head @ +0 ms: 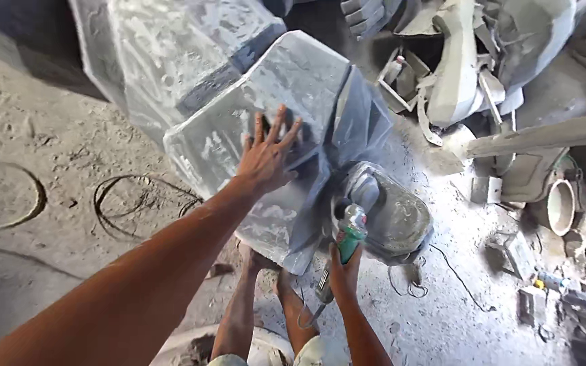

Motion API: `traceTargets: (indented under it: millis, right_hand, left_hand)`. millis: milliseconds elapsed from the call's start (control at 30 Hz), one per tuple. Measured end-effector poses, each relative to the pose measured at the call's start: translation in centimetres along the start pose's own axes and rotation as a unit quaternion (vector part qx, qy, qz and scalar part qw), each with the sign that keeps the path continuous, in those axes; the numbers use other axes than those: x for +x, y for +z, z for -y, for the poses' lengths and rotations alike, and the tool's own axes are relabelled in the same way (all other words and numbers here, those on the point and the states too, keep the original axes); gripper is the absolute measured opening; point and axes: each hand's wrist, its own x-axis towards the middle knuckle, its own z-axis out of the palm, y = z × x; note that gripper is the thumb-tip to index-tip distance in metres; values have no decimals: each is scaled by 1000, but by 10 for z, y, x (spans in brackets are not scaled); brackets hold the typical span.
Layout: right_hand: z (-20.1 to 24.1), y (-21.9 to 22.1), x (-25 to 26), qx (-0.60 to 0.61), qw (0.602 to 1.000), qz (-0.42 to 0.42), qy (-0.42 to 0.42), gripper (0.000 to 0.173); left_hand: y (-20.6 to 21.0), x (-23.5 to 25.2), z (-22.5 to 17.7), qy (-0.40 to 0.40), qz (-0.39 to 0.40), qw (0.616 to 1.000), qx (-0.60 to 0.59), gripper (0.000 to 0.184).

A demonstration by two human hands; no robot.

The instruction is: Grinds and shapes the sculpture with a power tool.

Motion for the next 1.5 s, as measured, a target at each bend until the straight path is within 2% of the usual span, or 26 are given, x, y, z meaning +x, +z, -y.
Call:
traceTargets:
  millis: [133, 367, 467, 667, 967, 1200, 1267, 1400, 1500]
  right_hand:
    - [-1, 2, -4, 3, 1000, -14, 21, 73]
    - [-19, -23, -7, -35, 994, -49, 91, 73]
    - [-16, -37, -4, -117, 984, -67, 115, 72]
    - [23, -58, -5, -277, 942, -33, 187, 78]
    - [25, -64, 7, -168, 972, 33, 163, 72]
    - [46, -63, -4, -342, 919, -3, 199, 70]
    - [45, -59, -6, -323, 926, 2, 193, 70]
    - [29, -48, -4, -137, 980, 15, 145, 72]
    - [27, -37, 1, -80, 990, 12, 119, 72]
  left_hand:
    - [2, 6, 3, 2, -13, 999, 44, 122]
    - [5, 3, -2, -1, -25, 996, 90, 121]
    - [9, 4, 2, -2, -27, 995, 92, 122]
    - [14, 3, 9, -1, -31, 994, 107, 125]
    - [14, 2, 6, -3, -34, 994, 100, 123]
    - [13, 2, 2, -21, -23, 994, 102, 123]
    - [12, 1, 2, -27, -18, 994, 107, 122]
    - [10, 2, 1, -23, -18, 996, 89, 120]
    - [8, 2, 1, -19, -12, 997, 79, 119]
